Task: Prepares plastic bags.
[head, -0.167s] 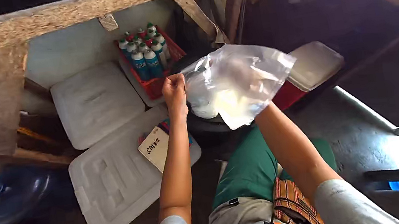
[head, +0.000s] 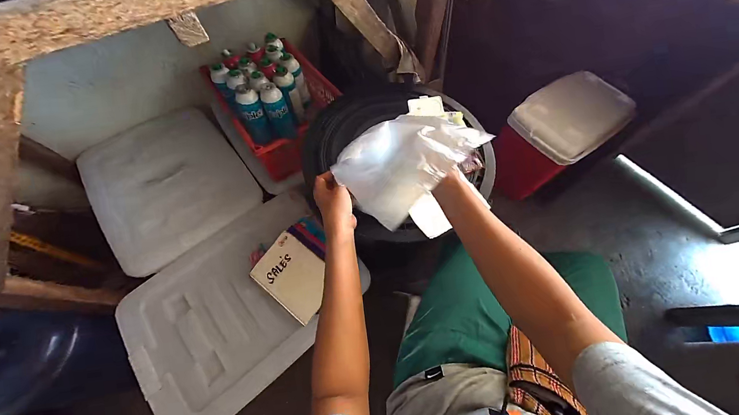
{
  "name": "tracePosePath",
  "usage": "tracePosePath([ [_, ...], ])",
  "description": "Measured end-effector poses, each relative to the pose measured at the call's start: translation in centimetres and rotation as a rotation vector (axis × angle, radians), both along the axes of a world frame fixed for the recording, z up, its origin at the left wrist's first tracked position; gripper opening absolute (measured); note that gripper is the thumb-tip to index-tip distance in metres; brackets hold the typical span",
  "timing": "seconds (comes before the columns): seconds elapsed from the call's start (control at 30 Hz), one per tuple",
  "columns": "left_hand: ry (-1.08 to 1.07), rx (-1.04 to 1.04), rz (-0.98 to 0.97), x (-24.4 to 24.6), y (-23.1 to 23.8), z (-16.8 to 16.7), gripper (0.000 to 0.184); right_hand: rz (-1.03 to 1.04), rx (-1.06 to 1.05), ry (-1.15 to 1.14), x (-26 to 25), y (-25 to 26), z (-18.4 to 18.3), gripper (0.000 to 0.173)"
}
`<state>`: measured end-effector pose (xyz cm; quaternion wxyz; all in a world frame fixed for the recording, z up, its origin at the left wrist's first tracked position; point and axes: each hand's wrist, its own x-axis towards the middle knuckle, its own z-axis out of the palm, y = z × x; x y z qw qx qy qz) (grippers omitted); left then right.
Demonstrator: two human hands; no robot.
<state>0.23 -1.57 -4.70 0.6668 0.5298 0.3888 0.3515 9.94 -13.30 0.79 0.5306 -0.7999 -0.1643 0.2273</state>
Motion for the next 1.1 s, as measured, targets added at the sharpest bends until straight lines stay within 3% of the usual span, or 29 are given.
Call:
tracePosePath([
  [0.03,0.023,-0.04,-0.004,0.1,-0.4,-1.4,0.028,-0.014,0.042,0.074,0.4,1.2,-1.2,0.037],
  [0.1,0.107,-0.079,-0.011,0.9,-0.9,-4.7,0.033,-0.017,0.097,0.133,2.4,3.1,-5.2,0.019],
  [0.2,0.201,0.194,0.003,2.3,-1.0,-8.0,0.039,-0.019,0.054,0.079,3.9,3.6,-7.8,0.022],
  [0.33,0.318,0.455,-0.06,1.2,-0.3,-8.2,0.043,-0.032,-0.042,-0.056,3.7,2.5,-8.0,0.032],
  [0.43,-0.043,0.474,-0.241,-1.8,1.9,-7.1,0.077,0.161,-0.045,-0.315,3.7,1.1,-6.0,0.038],
  [0.5,-0.213,0.55,-0.378,-2.6,3.1,-4.7,0.113,0.359,0.056,-0.492,3.5,0.0,-2.9,0.055],
  [0.57,-0.242,0.624,-0.395,-1.8,3.5,-2.4,0.138,0.553,0.234,-0.577,3.8,0.3,-1.0,0.082],
  [0.63,-0.251,0.612,-0.355,0.0,3.8,-1.4,0.133,0.668,0.397,-0.516,4.0,1.8,0.3,0.093],
  [0.73,-0.377,0.544,-0.315,2.4,3.1,-2.7,0.096,0.57,0.431,-0.45,3.5,3.3,0.0,0.072],
  [0.8,-0.339,0.486,-0.252,2.9,1.9,-4.0,0.098,0.465,0.383,-0.443,2.8,3.0,-1.2,0.062],
  [0.9,-0.222,0.509,-0.208,2.8,1.2,-5.8,0.106,0.384,0.327,-0.42,1.7,2.3,-3.5,0.07],
  [1.1,-0.024,0.613,-0.271,3.0,1.1,-10.0,0.093,0.374,0.11,-0.528,1.9,2.0,-7.8,0.081],
])
